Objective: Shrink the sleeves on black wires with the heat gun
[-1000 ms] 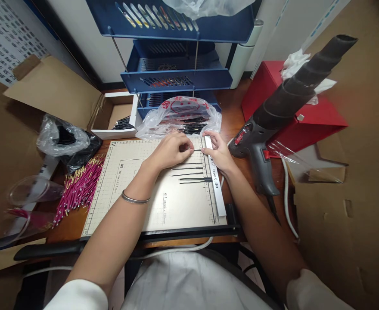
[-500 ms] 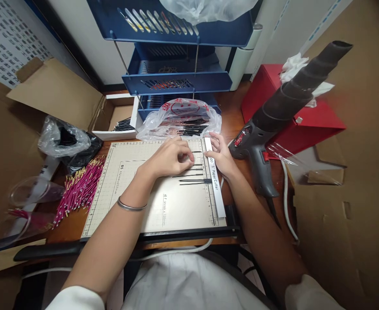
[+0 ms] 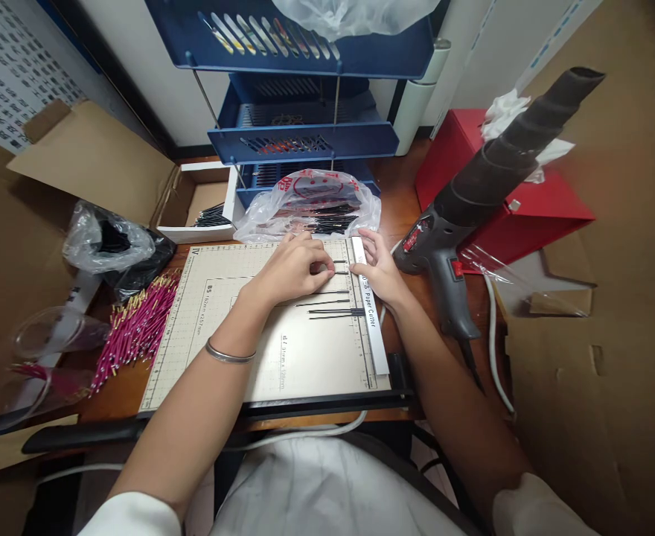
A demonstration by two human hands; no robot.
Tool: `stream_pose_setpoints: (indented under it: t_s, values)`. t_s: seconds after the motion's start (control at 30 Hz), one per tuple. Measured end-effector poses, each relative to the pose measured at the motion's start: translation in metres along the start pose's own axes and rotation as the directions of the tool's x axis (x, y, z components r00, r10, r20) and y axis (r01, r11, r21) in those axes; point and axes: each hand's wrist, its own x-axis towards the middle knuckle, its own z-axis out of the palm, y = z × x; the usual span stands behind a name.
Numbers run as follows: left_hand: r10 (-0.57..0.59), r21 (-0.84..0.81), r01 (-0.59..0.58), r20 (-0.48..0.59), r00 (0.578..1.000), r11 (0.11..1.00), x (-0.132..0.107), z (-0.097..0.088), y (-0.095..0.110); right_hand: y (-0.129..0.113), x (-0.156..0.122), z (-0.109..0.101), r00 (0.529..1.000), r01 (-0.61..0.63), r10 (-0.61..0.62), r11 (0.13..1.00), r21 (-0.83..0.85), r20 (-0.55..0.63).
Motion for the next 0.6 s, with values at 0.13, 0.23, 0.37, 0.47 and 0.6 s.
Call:
stream_pose_setpoints:
  t_s: [0.13,0.23,0.37,0.47,0.6]
  values:
    - [-0.01,0.042,0.01,0.009,1.0,0.999,0.0012,-0.0016,0.0006,0.0025,0.0006,-0.0008,1.0,0.008,-0.008,1.0,-0.009,-0.001]
    - [-0.016,0.048,0.016,0.001,1.0,0.999,0.0013,-0.0019,0.0004,0.0028,0.0008,-0.0015,1.0,0.013,-0.013,1.0,-0.018,0.01]
    - [-0.034,0.052,0.034,-0.013,0.999,0.998,0.0011,-0.0017,0.0001,0.0012,0.0008,-0.0013,1.0,0.019,-0.019,0.999,-0.025,0.017]
    - [-0.05,0.058,0.051,-0.015,0.999,0.997,0.0011,-0.0022,0.0003,0.0,0.0009,-0.0006,1.0,0.017,-0.017,1.0,-0.015,0.01]
    - [-0.067,0.061,0.069,-0.034,0.997,0.996,0.0014,-0.0023,0.0003,0.0,0.0011,-0.0003,1.0,0.02,-0.02,0.999,-0.027,0.013]
